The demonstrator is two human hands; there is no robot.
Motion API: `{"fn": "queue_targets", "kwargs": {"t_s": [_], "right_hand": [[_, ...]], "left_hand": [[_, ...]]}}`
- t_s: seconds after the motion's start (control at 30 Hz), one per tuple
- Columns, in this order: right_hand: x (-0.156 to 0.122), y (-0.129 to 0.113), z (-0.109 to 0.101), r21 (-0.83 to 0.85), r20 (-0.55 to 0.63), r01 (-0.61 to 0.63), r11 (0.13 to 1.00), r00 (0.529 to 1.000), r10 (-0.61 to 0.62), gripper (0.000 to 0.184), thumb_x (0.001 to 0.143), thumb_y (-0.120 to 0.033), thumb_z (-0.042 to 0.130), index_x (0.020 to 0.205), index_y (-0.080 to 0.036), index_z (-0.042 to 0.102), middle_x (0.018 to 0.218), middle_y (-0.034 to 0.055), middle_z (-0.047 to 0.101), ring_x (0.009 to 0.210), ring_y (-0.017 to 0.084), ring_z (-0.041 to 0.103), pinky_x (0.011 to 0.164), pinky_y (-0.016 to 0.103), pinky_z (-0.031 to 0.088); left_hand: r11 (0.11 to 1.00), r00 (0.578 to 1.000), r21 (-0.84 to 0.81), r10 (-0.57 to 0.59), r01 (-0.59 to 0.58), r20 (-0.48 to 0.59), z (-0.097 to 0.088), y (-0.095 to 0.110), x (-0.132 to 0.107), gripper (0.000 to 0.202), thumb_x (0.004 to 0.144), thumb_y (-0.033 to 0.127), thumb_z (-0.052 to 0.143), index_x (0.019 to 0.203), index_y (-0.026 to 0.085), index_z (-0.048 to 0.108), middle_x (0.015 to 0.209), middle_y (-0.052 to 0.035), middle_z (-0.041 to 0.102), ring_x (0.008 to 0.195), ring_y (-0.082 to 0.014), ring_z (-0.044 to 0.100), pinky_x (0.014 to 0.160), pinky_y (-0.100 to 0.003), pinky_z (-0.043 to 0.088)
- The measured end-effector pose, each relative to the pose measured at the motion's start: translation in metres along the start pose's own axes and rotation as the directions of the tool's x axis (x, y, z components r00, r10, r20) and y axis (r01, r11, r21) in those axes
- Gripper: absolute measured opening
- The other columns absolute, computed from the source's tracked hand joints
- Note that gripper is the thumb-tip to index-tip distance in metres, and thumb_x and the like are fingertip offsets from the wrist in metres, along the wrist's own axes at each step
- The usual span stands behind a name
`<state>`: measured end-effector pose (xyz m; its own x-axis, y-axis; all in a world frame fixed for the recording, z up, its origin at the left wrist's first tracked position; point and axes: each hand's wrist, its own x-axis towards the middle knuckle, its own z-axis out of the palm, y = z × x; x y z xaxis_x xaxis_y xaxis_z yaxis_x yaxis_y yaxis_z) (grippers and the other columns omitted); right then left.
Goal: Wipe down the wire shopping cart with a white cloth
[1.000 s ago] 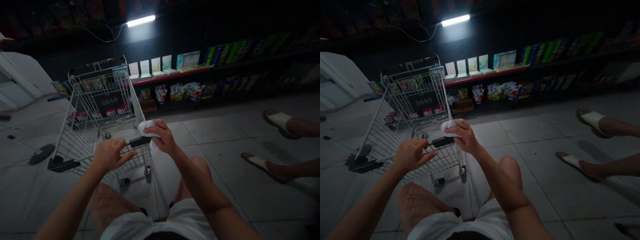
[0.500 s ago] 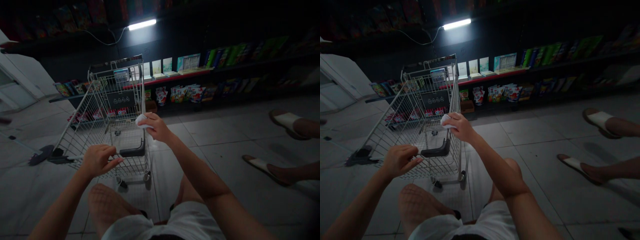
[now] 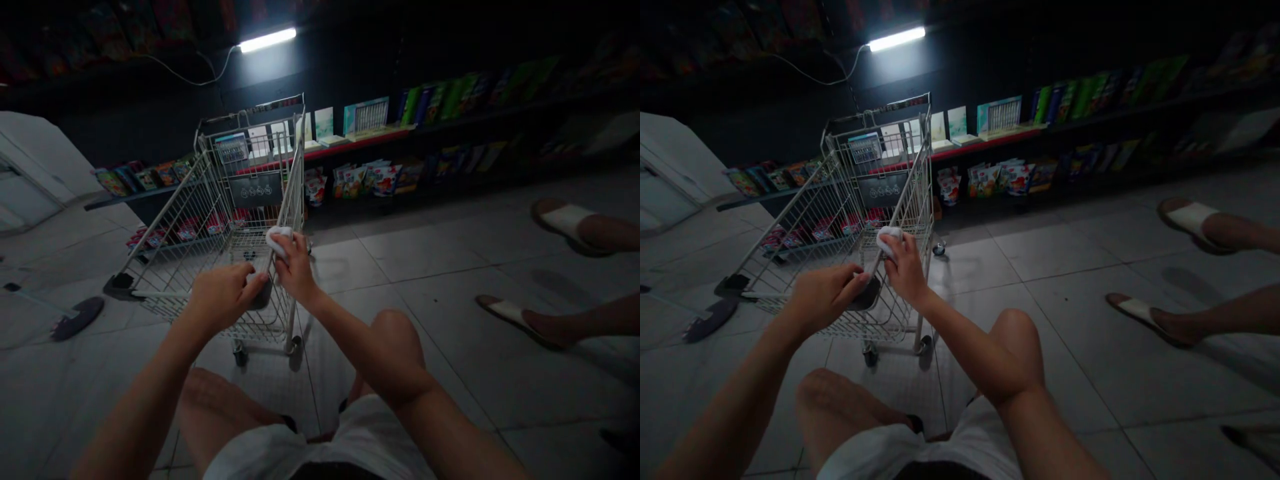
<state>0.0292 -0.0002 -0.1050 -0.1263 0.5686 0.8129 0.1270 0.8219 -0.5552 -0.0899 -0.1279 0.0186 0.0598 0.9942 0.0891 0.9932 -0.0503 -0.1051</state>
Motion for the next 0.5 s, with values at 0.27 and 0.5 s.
{"fn": "queue_targets", "kwargs": {"t_s": [0.27,0.5], "right_hand": [[-0.171,0.029,0.031,-0.117,0.139,-0.239,0.964,0.957,0.254,0.047,0.084,-0.018,0.045,0.13,-0.021,0.056,0.124,0.011,0.056,0.12,0.025,0.05,0.105,0.047,0.049],[-0.108,-0.001,0.011,-0.01,0.054,-0.225,0.974,0.973,0.225,0.049,0.085,-0.016,0.046,0.132,-0.024,0.058,0.128,0.0102,0.052,0.125,0.025,0.048,0.111,0.045,0.043]], "left_hand": [[0.992,0.998,0.115,-0.057,0.052,0.034,0.015,0.023,0.009,0.044,0.102,0.043,0.019,0.1,0.017,0.055,0.079,-0.0086,0.07,0.072,-0.0234,0.067,0.06,-0.031,0.031],[0.998,0.999,0.061,0.021,-0.018,-0.047,0.018,0.002,0.012,0.038,0.1,0.041,0.023,0.088,0.021,0.052,0.07,-0.0044,0.066,0.066,-0.0204,0.063,0.058,-0.03,0.029]]}}
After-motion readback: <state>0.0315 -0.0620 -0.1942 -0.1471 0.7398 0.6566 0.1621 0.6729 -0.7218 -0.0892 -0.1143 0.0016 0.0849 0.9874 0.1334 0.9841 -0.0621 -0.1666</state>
